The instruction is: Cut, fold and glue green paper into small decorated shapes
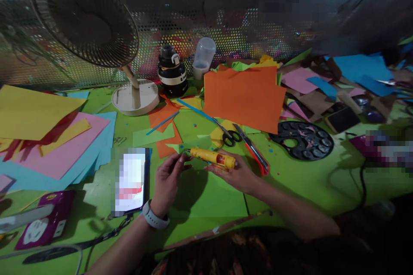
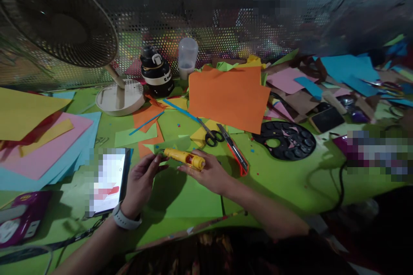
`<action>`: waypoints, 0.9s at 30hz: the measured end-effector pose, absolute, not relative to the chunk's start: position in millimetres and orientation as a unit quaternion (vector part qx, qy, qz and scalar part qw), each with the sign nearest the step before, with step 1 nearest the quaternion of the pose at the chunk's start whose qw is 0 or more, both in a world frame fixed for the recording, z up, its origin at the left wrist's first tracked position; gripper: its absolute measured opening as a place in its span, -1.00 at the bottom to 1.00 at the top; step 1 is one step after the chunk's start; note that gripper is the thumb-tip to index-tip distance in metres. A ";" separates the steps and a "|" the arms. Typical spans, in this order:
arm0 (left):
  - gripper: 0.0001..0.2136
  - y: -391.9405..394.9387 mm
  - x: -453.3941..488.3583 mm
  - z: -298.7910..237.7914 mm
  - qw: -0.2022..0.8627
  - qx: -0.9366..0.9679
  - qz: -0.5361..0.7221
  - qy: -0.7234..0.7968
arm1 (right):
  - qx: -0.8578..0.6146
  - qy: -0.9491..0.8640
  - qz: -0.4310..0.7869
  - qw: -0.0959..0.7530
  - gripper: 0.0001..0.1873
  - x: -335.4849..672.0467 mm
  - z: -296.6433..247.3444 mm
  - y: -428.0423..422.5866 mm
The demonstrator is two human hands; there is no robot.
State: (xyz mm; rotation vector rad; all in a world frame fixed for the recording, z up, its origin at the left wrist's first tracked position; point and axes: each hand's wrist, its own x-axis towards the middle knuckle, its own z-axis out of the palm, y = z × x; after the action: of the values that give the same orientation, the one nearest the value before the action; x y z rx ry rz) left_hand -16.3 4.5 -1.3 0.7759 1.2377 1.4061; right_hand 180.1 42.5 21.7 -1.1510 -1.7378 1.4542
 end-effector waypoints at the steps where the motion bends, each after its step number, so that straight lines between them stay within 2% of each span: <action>1: -0.82 4.7 -16.5 -1.5 0.529 0.325 0.589 0.517 | -0.431 -0.654 0.547 0.296 -0.74 180.2 21.5 42.6; 9: -0.86 4.2 -17.9 -4.7 0.520 0.342 0.598 0.504 | -0.408 -0.665 0.542 0.313 -0.75 184.7 17.9 43.7; 16: -0.88 11.3 -24.7 -5.0 0.522 0.296 0.632 0.490 | -0.421 -0.689 0.409 0.425 -0.71 200.7 36.1 51.3; 18: -0.88 15.3 -27.1 -3.0 0.511 0.266 0.652 0.493 | -0.446 -0.696 0.361 0.431 -0.71 214.4 42.7 53.6; 22: -0.88 20.7 -30.7 2.7 0.500 0.233 0.686 0.474 | -0.516 -0.735 0.254 0.359 -0.60 267.4 34.5 55.3; 27: -0.87 21.8 -30.4 7.5 0.500 0.229 0.699 0.457 | -0.664 -0.698 0.048 0.264 -0.41 349.2 -9.6 59.6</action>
State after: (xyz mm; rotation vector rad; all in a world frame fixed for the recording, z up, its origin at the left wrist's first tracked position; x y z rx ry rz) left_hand -30.4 21.8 7.5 0.5549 1.1052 1.6892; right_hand 349.2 59.6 -9.6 -1.7942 -1.8865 0.1301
